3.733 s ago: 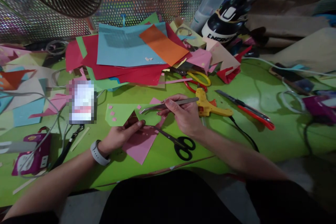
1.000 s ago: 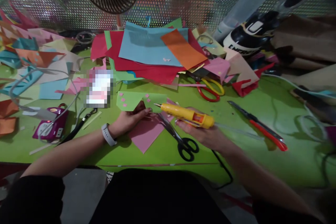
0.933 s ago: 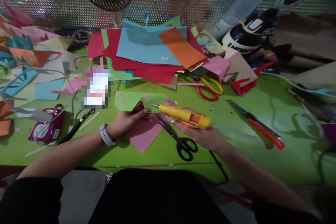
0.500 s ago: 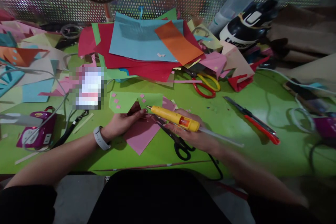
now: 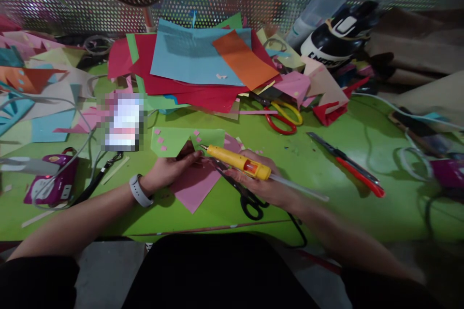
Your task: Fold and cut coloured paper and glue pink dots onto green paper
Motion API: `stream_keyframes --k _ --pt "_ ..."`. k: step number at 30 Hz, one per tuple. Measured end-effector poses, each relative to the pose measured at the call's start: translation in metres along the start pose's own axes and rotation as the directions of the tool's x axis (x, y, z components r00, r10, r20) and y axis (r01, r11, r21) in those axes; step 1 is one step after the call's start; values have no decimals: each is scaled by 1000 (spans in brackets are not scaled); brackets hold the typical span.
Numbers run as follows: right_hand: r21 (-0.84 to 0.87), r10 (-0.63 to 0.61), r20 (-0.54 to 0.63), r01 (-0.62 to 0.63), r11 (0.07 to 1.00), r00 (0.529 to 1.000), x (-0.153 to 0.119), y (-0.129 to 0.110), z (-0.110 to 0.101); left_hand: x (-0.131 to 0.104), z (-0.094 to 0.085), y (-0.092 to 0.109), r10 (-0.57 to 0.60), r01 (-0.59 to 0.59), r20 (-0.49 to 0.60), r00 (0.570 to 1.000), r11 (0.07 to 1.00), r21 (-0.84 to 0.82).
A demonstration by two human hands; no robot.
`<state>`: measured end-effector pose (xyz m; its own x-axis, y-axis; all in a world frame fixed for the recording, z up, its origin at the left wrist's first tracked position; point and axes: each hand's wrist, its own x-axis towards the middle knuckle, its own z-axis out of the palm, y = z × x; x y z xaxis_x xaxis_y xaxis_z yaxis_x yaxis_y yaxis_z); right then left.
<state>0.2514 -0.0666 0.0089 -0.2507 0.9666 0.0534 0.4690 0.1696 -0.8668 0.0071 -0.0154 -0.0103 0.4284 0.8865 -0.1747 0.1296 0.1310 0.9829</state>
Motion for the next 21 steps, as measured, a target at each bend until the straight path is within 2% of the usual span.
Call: stream_keyframes --k 13,19,21 --pt "9 24 -8 -23 1000 1000 0 1 1 0 -1 -4 -34 34 -10 999 999 11" --pt "-33 40 4 -40 999 999 -2 2 0 0 -1 -6 -35 35 -5 999 999 -16" --pt "-88 -3 39 6 996 999 -2 3 -1 0 -1 -7 -40 39 -4 999 998 -40"
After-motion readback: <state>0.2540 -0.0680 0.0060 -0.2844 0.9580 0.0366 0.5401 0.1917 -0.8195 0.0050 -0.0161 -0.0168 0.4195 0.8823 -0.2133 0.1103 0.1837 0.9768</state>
